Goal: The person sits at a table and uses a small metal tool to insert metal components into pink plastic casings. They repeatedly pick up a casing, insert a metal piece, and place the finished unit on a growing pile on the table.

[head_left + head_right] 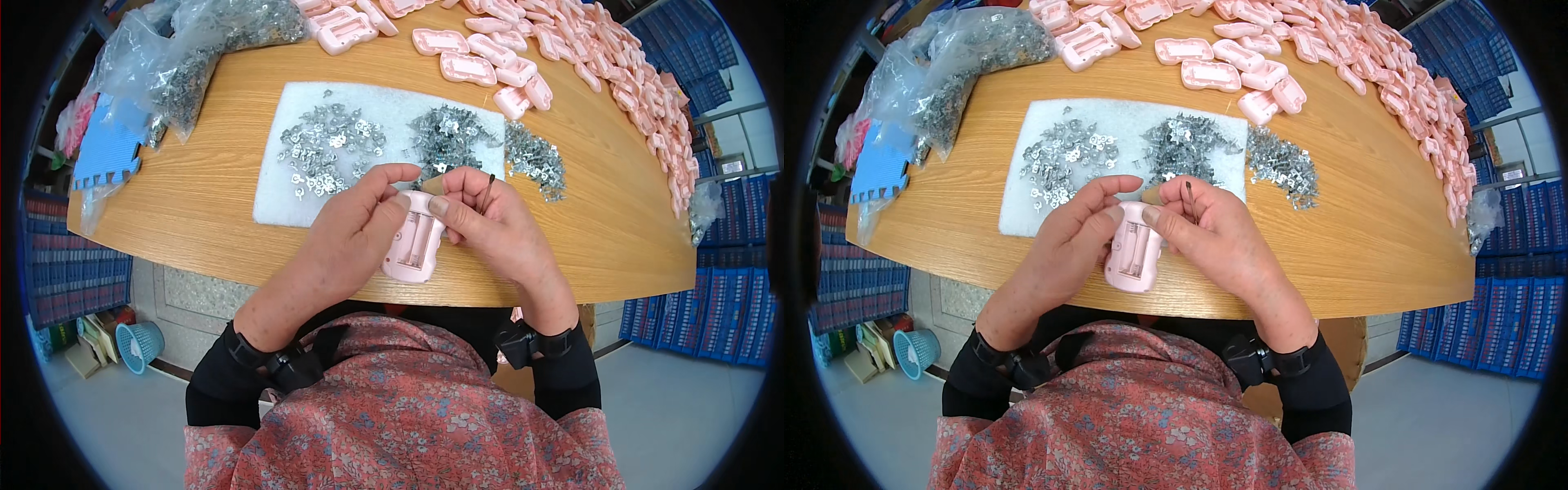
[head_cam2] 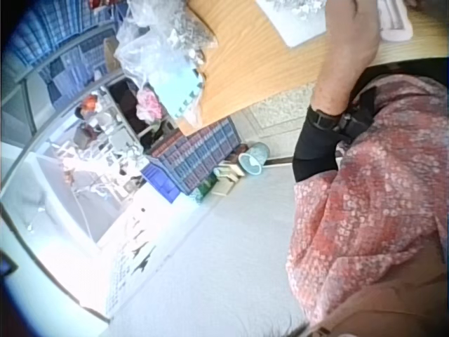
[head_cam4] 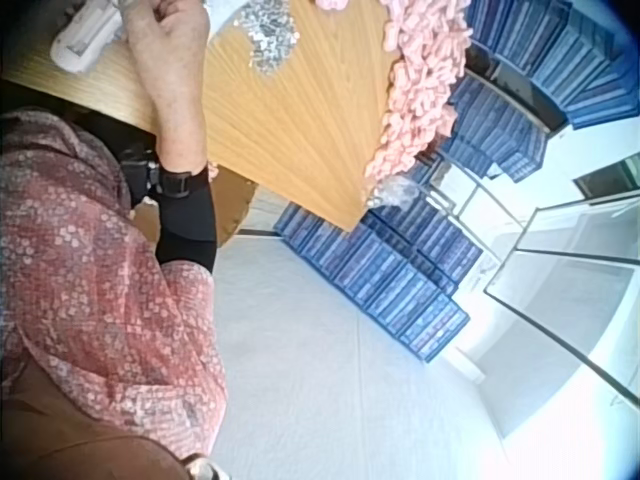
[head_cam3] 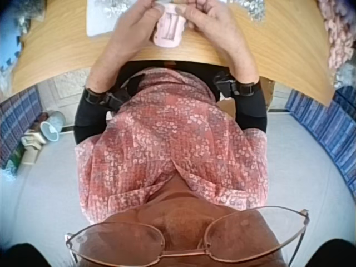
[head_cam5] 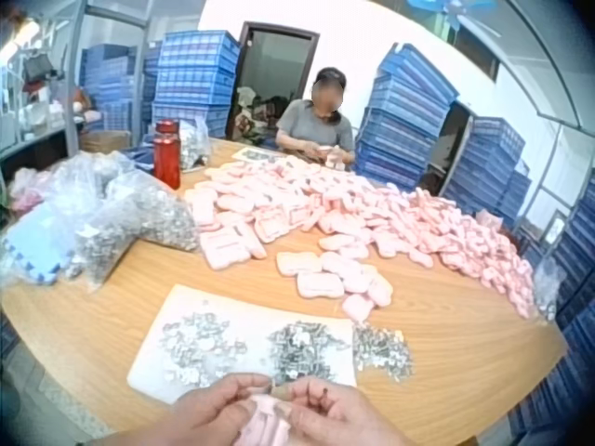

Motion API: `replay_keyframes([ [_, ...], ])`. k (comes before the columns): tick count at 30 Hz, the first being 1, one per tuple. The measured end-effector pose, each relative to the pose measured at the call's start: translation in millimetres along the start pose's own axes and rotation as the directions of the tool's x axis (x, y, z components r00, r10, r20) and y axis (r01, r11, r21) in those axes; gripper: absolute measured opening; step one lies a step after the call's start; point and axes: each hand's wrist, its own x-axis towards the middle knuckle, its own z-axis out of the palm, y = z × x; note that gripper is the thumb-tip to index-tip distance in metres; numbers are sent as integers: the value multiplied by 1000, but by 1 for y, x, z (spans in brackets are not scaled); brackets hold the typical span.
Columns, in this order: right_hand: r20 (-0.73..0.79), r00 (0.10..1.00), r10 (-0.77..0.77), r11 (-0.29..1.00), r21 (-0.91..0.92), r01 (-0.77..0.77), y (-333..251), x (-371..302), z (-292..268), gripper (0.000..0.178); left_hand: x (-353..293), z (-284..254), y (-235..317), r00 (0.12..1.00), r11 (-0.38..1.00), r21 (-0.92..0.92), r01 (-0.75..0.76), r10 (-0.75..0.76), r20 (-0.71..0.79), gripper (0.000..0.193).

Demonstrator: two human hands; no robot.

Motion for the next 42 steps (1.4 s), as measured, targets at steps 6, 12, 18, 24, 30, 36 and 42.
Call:
replay_keyframes([
  [6, -29, 998, -59, 998, 16, 59, 3, -3, 4, 24, 2, 3, 7, 990, 927, 350, -137, 121, 66, 37],
  [12, -52, 986, -156, 987, -57, 153, 4, -7, 7, 32, 5, 9, -4, 914, 727, 577, -373, 396, 91, 32],
  [18, -27, 988, -153, 978, 137, 156, -10, -13, 3, 27, 12, -4, 0, 946, 906, -322, 276, -197, 256, 29],
  [24, -69, 973, -221, 975, 4, 222, -3, -10, 8, 27, 7, -7, -6, 845, 407, -746, 528, -164, 509, 42],
  [30, -1, 988, -157, 987, -24, 157, -5, -7, -4, 23, 8, -6, -13, 804, 463, -690, 557, -94, 587, 36],
  [36, -64, 983, -170, 984, 44, 173, 3, -13, -9, 27, 4, 2, -16, 806, 296, -752, 588, -140, 575, 46],
  [42, -31, 979, -199, 979, -57, 197, 3, -33, -21, 31, 8, 17, -7, 738, 193, -719, 668, -50, 673, 42],
])
